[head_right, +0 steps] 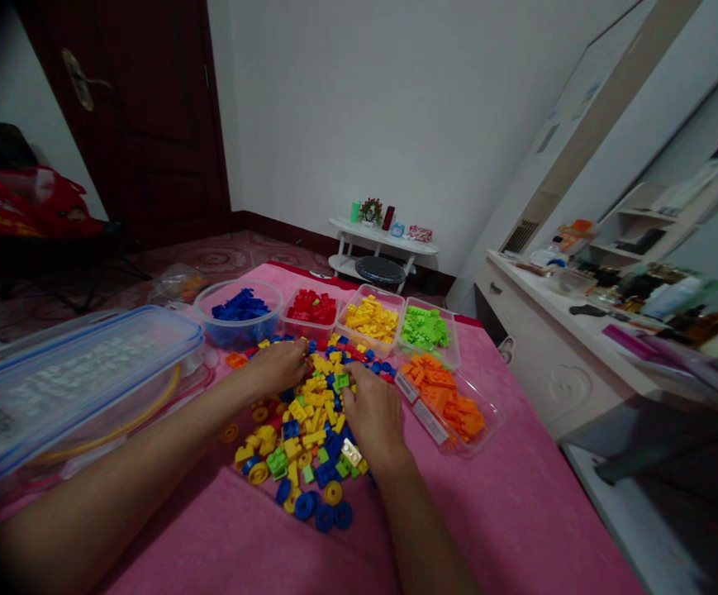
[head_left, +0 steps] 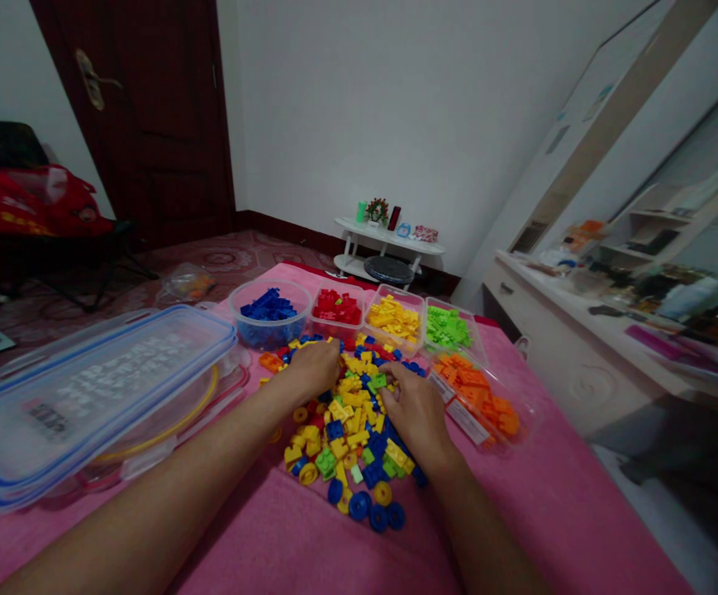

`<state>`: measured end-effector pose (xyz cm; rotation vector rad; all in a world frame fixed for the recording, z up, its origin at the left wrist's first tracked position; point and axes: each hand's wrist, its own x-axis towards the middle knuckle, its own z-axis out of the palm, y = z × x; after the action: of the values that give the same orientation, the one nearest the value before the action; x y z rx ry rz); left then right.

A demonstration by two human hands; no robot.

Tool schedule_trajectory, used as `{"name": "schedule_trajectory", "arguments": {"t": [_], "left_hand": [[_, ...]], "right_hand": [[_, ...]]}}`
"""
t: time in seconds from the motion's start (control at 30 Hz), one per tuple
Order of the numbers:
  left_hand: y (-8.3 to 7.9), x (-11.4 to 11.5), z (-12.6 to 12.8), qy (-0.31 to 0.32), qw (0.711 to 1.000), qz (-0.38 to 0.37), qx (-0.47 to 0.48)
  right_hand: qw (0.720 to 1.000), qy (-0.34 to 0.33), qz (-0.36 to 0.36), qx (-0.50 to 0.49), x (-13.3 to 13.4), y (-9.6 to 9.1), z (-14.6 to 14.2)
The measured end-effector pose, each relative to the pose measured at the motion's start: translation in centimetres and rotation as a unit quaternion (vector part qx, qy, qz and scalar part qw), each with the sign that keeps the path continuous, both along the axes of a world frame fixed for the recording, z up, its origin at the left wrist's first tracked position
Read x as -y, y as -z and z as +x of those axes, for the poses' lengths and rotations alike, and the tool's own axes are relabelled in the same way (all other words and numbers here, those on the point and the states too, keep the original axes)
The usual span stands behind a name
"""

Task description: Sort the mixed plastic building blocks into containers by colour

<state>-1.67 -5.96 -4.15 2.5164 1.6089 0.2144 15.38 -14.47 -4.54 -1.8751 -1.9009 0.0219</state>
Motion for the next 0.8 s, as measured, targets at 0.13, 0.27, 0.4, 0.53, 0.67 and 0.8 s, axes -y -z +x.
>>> {"name": "schedule_trajectory", "arguments": {"t": [0.13,0.27,0.4,0.53,0.67,0.8], "left_hand": [[-0.3,0.0,0.0,0.011,0.999,-0.034,-0.018],[-1.0,0.2,0.2,0.0,0.998,-0.055,-0.025],[-1.1,-0.1,-0.2,-0.005,0.998,-0.056,-0.02],[-1.5,-0.9,-0.6,0.009,0.984,-0.088,0.155],[-2.8,-0.8,-0.2,0.001,0.802,-0.31,0.51],[-3.9,0.0,0.8,-0.024,0.532,-0.451,0.716]], "right_hand": [[0.999,0.008,-0.019,0.028,0.1,-0.3,-0.3],[0.997,-0.007,-0.034,0.066,0.4,-0.4,-0.6],[1.0,-0.006,0.009,0.017,0.4,-0.4,-0.6],[0.963,0.002,0.058,-0.264,-0.2,-0.7,-0.6],[0.818,-0.032,-0.008,-0.574,-0.2,-1.3,-1.0],[0.651,-0.053,-0.083,-0.753,0.5,-1.6,-2.0]]}}
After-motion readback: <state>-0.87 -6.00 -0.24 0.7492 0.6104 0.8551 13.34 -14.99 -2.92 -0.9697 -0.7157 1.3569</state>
